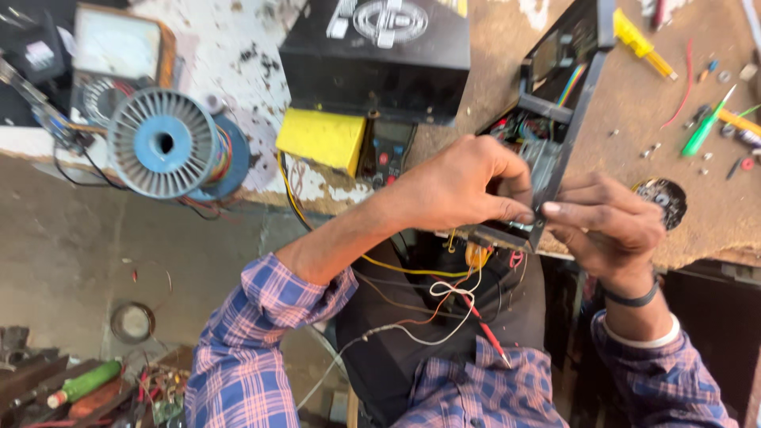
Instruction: The person repairs an electronic device by connecting wires, securing screws with a screwdriver, and reassembling the casing. They handle the device's internal components and close the case after completing the assembly.
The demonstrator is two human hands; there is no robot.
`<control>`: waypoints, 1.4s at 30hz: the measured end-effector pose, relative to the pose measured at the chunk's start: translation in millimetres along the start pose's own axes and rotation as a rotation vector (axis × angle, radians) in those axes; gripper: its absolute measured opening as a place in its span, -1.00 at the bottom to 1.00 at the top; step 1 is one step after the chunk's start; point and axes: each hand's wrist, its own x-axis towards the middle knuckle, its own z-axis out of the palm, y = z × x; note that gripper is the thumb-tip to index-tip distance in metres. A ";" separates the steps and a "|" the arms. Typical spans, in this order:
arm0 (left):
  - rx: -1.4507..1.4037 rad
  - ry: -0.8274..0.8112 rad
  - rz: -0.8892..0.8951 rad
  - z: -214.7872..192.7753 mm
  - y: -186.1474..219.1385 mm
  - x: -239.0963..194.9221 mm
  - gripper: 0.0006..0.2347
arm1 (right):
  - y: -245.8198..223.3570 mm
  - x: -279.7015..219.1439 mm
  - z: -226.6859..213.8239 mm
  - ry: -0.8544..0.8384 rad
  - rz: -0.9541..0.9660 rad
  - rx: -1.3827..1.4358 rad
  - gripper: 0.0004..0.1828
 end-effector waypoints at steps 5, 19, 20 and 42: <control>0.172 -0.013 -0.053 -0.5 7.9 -1.4 -0.81 | -2.1 -0.5 6.1 0.030 0.052 -0.043 -0.69; 0.415 0.317 -0.225 29.2 36.0 -21.7 -0.74 | -0.2 -19.1 31.8 0.187 0.233 -0.005 -0.49; 0.405 0.368 -0.207 32.9 41.8 -25.3 -0.72 | -0.6 -21.4 35.1 0.206 0.247 0.037 -0.47; 0.527 0.643 -0.265 77.3 62.7 -32.7 -0.78 | 117.6 -38.9 -124.5 -0.103 0.206 -0.612 -0.78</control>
